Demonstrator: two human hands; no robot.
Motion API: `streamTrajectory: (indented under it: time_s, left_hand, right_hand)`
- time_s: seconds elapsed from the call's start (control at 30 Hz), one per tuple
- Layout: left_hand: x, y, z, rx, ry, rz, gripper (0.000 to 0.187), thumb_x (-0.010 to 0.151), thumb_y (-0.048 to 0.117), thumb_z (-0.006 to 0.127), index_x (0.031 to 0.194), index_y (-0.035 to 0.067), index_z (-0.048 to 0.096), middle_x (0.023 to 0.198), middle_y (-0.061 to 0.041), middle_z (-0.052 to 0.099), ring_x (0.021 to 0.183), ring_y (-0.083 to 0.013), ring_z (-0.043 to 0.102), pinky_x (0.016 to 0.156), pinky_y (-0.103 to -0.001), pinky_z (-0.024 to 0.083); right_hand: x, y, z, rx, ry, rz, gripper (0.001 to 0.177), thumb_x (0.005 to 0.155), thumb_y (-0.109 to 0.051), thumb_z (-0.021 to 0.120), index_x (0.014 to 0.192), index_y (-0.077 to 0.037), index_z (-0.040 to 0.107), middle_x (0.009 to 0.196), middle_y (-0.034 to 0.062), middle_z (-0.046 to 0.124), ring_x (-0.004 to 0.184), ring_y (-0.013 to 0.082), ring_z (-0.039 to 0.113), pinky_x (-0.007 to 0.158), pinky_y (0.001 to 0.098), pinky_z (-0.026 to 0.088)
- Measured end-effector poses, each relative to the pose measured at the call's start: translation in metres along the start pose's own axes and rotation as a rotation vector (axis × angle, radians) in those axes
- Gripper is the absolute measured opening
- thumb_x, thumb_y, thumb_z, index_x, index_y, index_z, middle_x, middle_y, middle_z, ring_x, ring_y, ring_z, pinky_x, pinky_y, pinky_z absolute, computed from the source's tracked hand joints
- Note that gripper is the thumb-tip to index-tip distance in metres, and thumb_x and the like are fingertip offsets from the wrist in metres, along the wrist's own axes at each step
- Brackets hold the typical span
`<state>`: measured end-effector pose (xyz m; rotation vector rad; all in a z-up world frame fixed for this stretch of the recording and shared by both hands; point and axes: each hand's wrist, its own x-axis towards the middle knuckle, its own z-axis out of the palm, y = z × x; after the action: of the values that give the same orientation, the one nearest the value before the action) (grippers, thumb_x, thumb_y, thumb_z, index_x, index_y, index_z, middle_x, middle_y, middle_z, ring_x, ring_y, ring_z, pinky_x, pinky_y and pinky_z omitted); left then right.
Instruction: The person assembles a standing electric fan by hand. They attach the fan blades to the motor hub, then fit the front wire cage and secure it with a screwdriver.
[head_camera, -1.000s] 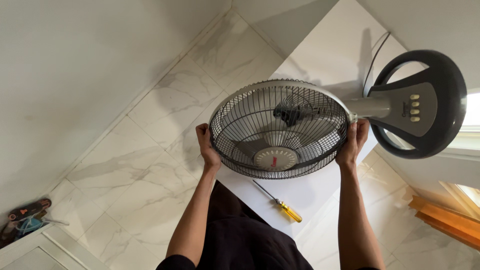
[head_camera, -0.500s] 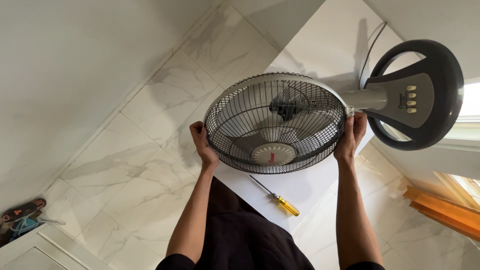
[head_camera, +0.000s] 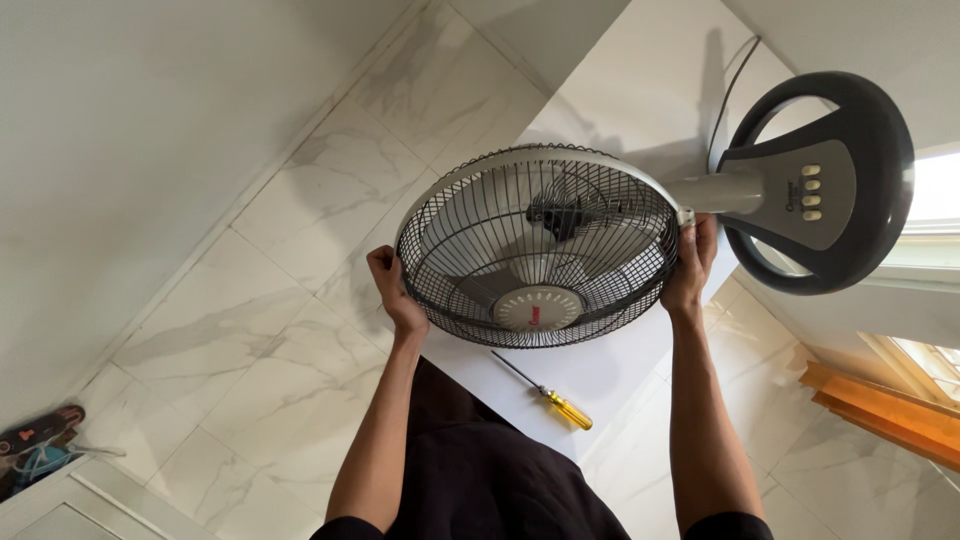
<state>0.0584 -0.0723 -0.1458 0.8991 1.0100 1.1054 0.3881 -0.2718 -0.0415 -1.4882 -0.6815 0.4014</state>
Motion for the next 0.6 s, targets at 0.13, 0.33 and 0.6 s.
streamTrajectory:
  time_s: [0.13,0.33,0.6]
  left_hand:
    - [0.002,0.001,0.000,-0.061,-0.024,-0.007,0.018,0.103,0.021,0.048,0.109,0.006,0.040,0.104,-0.003,0.036,0.099,-0.0164,0.036,0.099,-0.027,0.028]
    - [0.003,0.007,0.000,0.019,-0.050,0.001,0.019,0.103,0.023,0.047,0.110,0.006,0.041,0.105,-0.004,0.038,0.101,-0.0155,0.039,0.101,-0.026,0.031]
    - [0.006,0.011,0.004,-0.035,-0.045,-0.058,0.022,0.100,0.024,0.046,0.110,0.005,0.042,0.105,-0.004,0.040,0.101,-0.0151,0.041,0.099,-0.028,0.034]
  right_hand:
    - [0.004,0.003,-0.002,-0.116,0.008,-0.062,0.039,0.107,-0.041,0.052,0.117,-0.004,0.055,0.110,0.0028,0.051,0.106,0.0146,0.046,0.100,0.0300,0.037]
    - [0.003,0.003,-0.004,-0.200,0.000,-0.018,0.037,0.109,-0.042,0.048,0.111,-0.005,0.053,0.104,0.0022,0.045,0.099,0.0152,0.041,0.092,0.0292,0.035]
    - [-0.001,0.001,0.003,-0.120,0.020,0.021,0.038,0.112,-0.039,0.047,0.119,-0.002,0.052,0.112,0.0056,0.048,0.106,0.0168,0.044,0.099,0.0306,0.037]
